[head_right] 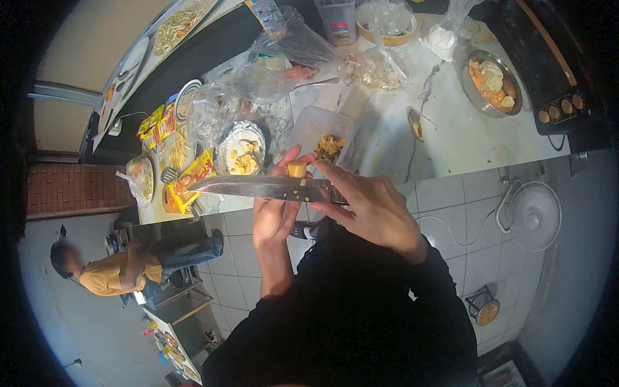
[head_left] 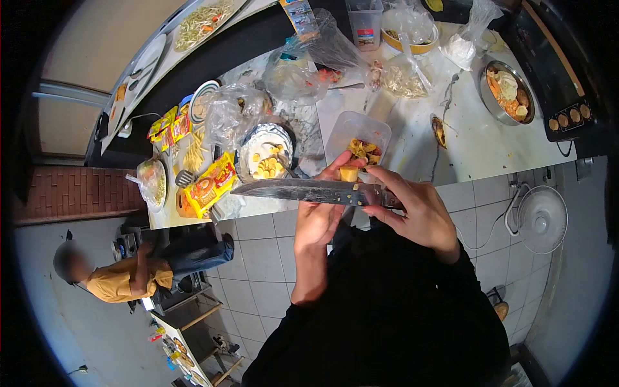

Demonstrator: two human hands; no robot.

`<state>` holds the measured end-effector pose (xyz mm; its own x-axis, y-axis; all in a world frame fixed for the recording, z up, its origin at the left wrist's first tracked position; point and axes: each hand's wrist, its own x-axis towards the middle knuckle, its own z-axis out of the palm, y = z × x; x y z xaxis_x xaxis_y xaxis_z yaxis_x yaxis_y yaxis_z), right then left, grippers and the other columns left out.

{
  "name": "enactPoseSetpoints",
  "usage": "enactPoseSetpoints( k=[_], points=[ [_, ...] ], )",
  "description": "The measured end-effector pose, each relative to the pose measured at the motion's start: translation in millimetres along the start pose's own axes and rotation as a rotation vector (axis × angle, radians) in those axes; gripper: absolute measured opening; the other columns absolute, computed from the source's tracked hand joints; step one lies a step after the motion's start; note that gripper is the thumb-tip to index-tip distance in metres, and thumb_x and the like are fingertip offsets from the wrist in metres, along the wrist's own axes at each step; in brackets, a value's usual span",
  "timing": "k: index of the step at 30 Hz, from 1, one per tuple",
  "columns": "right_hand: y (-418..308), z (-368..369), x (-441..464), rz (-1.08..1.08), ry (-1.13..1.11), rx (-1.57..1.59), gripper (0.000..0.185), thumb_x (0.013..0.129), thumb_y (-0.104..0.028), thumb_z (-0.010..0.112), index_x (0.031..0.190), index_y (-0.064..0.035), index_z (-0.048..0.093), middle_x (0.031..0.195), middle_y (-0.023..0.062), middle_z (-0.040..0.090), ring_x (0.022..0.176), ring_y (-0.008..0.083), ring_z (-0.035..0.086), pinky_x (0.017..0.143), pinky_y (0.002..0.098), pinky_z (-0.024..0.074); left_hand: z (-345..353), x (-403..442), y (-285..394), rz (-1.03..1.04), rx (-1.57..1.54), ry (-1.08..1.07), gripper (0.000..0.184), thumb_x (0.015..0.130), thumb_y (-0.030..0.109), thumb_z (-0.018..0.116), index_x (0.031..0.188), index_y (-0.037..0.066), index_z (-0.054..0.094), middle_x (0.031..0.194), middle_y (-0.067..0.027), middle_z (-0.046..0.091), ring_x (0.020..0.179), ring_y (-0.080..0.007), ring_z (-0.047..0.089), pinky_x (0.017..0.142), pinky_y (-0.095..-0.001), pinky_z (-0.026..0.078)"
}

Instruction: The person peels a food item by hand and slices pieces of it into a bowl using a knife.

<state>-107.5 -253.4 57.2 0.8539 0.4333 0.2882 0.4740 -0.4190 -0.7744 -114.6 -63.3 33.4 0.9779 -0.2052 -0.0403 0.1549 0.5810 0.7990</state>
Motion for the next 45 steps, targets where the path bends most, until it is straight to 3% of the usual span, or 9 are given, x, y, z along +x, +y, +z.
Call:
enactPoseSetpoints(
  k=[18, 21, 26, 29, 36, 39, 41, 45],
  points=[
    [4, 1, 2, -0.060, 0.058, 0.039, 0.065, 0.084, -0.028, 0.070, 0.139, -0.0095, 0.040, 0.117, 0.0178, 0.063, 0.085, 0.0365, 0.067, 0.064, 0.0430, 0.0552, 1, 2, -3, -0.024, -0.088, -0.034, 0.063, 0.090, 0.011, 0.060, 0.142, -0.009, 0.030, 0.133, -0.0186, 0.050, 0.112, -0.0218, 0.056, 0.097, -0.0337, 0.045],
    [6, 2, 2, -0.095, 0.083, -0.018, 0.063, 0.084, -0.028, 0.069, 0.138, -0.0103, 0.043, 0.112, 0.0174, 0.065, 0.081, 0.0356, 0.068, 0.063, 0.0424, 0.0552, -2, 1, -5, -0.051, -0.060, -0.012, 0.061, 0.090, 0.008, 0.059, 0.142, -0.009, 0.030, 0.134, -0.0187, 0.049, 0.116, -0.0234, 0.054, 0.099, -0.0344, 0.044],
    [4, -2, 1, -0.057, 0.003, -0.067, 0.063, 0.083, -0.027, 0.070, 0.140, -0.0152, 0.044, 0.088, 0.0124, 0.066, 0.066, 0.0305, 0.066, 0.056, 0.0397, 0.0533, -4, 1, -6, -0.052, -0.044, -0.020, 0.059, 0.090, 0.006, 0.058, 0.141, -0.009, 0.031, 0.134, -0.0205, 0.049, 0.121, -0.0260, 0.052, 0.102, -0.0365, 0.043],
    [3, -1, 2, -0.084, 0.022, -0.060, 0.063, 0.083, -0.026, 0.070, 0.140, -0.0169, 0.045, 0.082, 0.0111, 0.064, 0.062, 0.0293, 0.064, 0.055, 0.0390, 0.0522, -1, 2, -4, -0.049, -0.039, -0.034, 0.059, 0.090, 0.007, 0.058, 0.141, -0.008, 0.032, 0.134, -0.0220, 0.048, 0.121, -0.0276, 0.051, 0.103, -0.0379, 0.042],
    [3, -4, -1, -0.077, 0.058, -0.079, 0.060, 0.082, -0.024, 0.071, 0.138, -0.0167, 0.048, 0.085, 0.0108, 0.063, 0.065, 0.0282, 0.065, 0.055, 0.0382, 0.0517, 3, 3, -5, -0.077, -0.008, -0.054, 0.057, 0.091, 0.007, 0.056, 0.140, -0.008, 0.033, 0.134, -0.0223, 0.048, 0.122, -0.0289, 0.051, 0.105, -0.0387, 0.040],
    [1, -7, -2, -0.074, 0.070, -0.098, 0.058, 0.081, -0.021, 0.072, 0.135, -0.0157, 0.050, 0.087, 0.0103, 0.063, 0.067, 0.0280, 0.065, 0.056, 0.0385, 0.0517, 5, 6, -6, -0.052, -0.015, -0.093, 0.056, 0.091, 0.006, 0.055, 0.140, -0.008, 0.034, 0.135, -0.0222, 0.048, 0.120, -0.0280, 0.052, 0.101, -0.0365, 0.043],
    [2, -6, -4, -0.083, 0.092, -0.058, 0.057, 0.080, -0.019, 0.073, 0.133, -0.0142, 0.052, 0.088, 0.0104, 0.063, 0.067, 0.0285, 0.065, 0.057, 0.0387, 0.0514, 4, 6, -5, -0.047, -0.030, -0.136, 0.046, 0.091, -0.004, 0.050, 0.136, -0.007, 0.042, 0.136, -0.0214, 0.048, 0.118, -0.0234, 0.055, 0.097, -0.0307, 0.047],
    [1, -9, -6, -0.058, 0.093, -0.062, 0.057, 0.079, -0.016, 0.074, 0.131, -0.0132, 0.053, 0.088, 0.0109, 0.063, 0.068, 0.0292, 0.065, 0.057, 0.0388, 0.0512, -5, 5, -15, -0.058, -0.069, -0.086, 0.041, 0.091, -0.007, 0.048, 0.132, -0.007, 0.045, 0.140, -0.0204, 0.045, 0.119, -0.0236, 0.054, 0.098, -0.0331, 0.047]
  ],
)
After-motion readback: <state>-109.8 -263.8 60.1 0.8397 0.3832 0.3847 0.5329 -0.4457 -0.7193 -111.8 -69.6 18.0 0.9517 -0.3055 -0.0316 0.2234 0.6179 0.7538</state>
